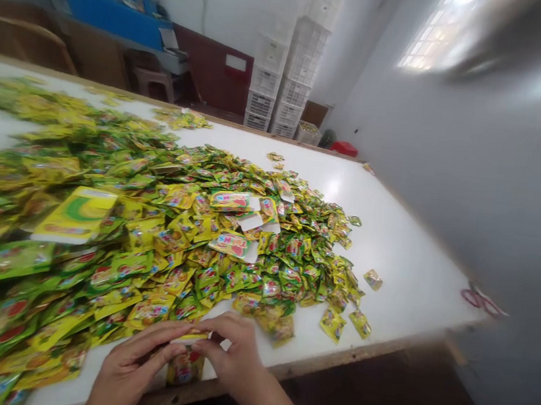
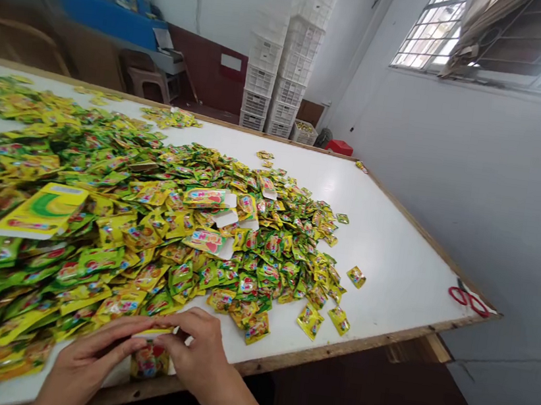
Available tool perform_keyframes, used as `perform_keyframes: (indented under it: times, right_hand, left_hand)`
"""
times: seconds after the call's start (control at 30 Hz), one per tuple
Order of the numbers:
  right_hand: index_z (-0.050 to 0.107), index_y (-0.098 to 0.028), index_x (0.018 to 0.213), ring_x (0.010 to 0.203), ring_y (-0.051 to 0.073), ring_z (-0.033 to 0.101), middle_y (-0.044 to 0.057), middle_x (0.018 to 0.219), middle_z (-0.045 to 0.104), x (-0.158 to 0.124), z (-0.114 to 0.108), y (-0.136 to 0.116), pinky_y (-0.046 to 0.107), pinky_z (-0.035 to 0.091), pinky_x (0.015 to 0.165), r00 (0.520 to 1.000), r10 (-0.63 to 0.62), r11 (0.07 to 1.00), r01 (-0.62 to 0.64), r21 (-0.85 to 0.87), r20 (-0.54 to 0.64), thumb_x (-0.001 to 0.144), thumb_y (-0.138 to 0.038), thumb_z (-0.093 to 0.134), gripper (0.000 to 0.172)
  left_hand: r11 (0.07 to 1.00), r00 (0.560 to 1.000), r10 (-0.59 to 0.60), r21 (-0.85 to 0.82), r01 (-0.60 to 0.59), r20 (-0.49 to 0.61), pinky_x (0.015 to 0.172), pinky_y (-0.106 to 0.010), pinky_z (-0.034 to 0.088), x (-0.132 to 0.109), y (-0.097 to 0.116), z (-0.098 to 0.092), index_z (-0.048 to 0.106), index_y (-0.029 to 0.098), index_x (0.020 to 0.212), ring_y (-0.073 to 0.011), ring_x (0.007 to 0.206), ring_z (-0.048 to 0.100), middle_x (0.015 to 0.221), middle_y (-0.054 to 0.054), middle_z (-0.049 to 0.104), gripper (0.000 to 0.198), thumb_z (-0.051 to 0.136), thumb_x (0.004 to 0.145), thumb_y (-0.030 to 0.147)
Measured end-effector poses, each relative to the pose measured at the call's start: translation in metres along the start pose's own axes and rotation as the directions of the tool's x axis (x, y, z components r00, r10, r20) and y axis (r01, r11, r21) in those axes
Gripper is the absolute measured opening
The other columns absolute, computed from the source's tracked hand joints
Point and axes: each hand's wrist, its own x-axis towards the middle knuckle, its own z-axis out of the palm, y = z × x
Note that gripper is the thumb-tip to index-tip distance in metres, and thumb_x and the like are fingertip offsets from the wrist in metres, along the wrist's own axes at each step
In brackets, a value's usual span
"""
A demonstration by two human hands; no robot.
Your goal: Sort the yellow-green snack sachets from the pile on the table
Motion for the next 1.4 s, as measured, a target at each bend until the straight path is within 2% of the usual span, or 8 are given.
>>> perform_keyframes:
  times: [0.17, 0.33, 0.57, 0.67, 0.87, 1.0, 1.27, 1.4]
  right_hand:
    - [0.072, -0.032, 0.108, 0.093, 0.019, 0.063, 0.004, 0.099, 0.069, -0.012, 0.002, 0.003, 0.029, 0.050, 0.083, 0.997, -0.068, 0.997, 0.069, -0.026, 0.037, 0.081, -0.023, 0.075, 0.029]
    - [0.073, -0.032, 0.107, 0.092, 0.018, 0.063, 0.004, 0.100, 0.066, -0.015, 0.004, 0.005, 0.029, 0.052, 0.080, 0.997, -0.076, 0.996, 0.077, -0.036, 0.006, 0.083, -0.022, 0.071, 0.026]
    - [0.077, -0.026, 0.096, 0.073, 0.017, 0.062, 0.003, 0.082, 0.068, -0.005, 0.001, -0.008, 0.027, 0.051, 0.066, 0.998, 0.060, 0.997, -0.058, 0.055, -0.033, 0.079, -0.031, 0.076, 0.018]
    - [0.079, -0.025, 0.087, 0.070, 0.017, 0.062, 0.003, 0.073, 0.068, 0.002, 0.000, -0.008, 0.027, 0.049, 0.063, 0.994, 0.091, 0.993, -0.086, 0.085, -0.054, 0.076, -0.033, 0.078, 0.013]
    - [0.077, -0.027, 0.096, 0.072, 0.017, 0.062, 0.003, 0.084, 0.069, 0.001, -0.005, -0.004, 0.027, 0.050, 0.067, 0.999, 0.051, 0.998, -0.052, 0.038, 0.016, 0.077, -0.033, 0.078, 0.020]
    - [0.074, -0.029, 0.103, 0.087, 0.018, 0.062, 0.004, 0.093, 0.066, -0.007, -0.005, 0.000, 0.029, 0.050, 0.078, 0.999, -0.040, 0.999, 0.041, -0.024, 0.017, 0.081, -0.022, 0.073, 0.023]
    - [0.073, -0.030, 0.107, 0.093, 0.019, 0.059, 0.005, 0.101, 0.055, -0.017, 0.011, 0.008, 0.031, 0.051, 0.081, 0.996, -0.070, 0.996, 0.067, -0.053, -0.064, 0.086, -0.019, 0.066, 0.025]
    - [0.068, -0.031, 0.114, 0.090, 0.017, 0.060, 0.005, 0.111, 0.056, -0.024, -0.012, 0.014, 0.029, 0.051, 0.080, 0.997, -0.038, 0.988, 0.028, -0.151, -0.066, 0.087, -0.019, 0.063, 0.030]
  left_hand:
    - [0.998, 0.995, 0.038, 0.049, -0.042, 0.093, 0.099, -0.035, 0.052, -0.005, -0.001, -0.005, 0.073, 0.035, 0.109, -0.0246, 0.110, 0.067, 0.116, 0.000, 0.073, 0.029, 0.070, 0.081, 0.032]
    - [0.998, 0.996, 0.045, 0.041, -0.048, 0.078, 0.100, -0.037, 0.052, -0.010, -0.005, -0.003, 0.074, 0.036, 0.109, -0.0258, 0.112, 0.066, 0.118, 0.000, 0.073, 0.028, 0.067, 0.082, 0.033]
    - [0.949, 0.962, -0.259, -0.164, 0.270, 0.082, 0.088, -0.035, 0.057, -0.004, 0.023, 0.002, 0.075, 0.025, 0.103, -0.0275, 0.099, 0.069, 0.107, -0.006, 0.076, 0.031, 0.073, 0.076, 0.041]
    - [0.911, 0.946, -0.301, -0.255, 0.323, 0.124, 0.084, -0.034, 0.057, 0.004, 0.031, 0.003, 0.075, 0.022, 0.100, -0.0275, 0.096, 0.070, 0.103, -0.007, 0.076, 0.031, 0.072, 0.077, 0.042]
    - [0.996, 0.992, -0.065, -0.051, 0.071, 0.111, 0.100, -0.037, 0.050, 0.004, 0.012, -0.002, 0.075, 0.032, 0.108, -0.0259, 0.110, 0.066, 0.115, -0.002, 0.074, 0.027, 0.068, 0.082, 0.036]
    - [0.995, 0.991, 0.084, 0.041, -0.088, 0.104, 0.096, -0.036, 0.053, 0.001, 0.002, -0.005, 0.073, 0.036, 0.110, -0.0246, 0.105, 0.068, 0.112, -0.001, 0.075, 0.029, 0.069, 0.081, 0.032]
    - [0.999, 0.996, 0.029, 0.016, -0.030, 0.079, 0.092, -0.032, 0.055, -0.006, -0.017, 0.008, 0.074, 0.031, 0.104, -0.0242, 0.103, 0.069, 0.110, -0.003, 0.075, 0.027, 0.073, 0.078, 0.034]
    - [0.999, 0.994, -0.034, 0.032, 0.031, 0.102, 0.097, -0.033, 0.052, -0.002, -0.015, 0.014, 0.070, 0.031, 0.112, -0.0266, 0.112, 0.064, 0.121, -0.003, 0.070, 0.035, 0.070, 0.078, 0.041]
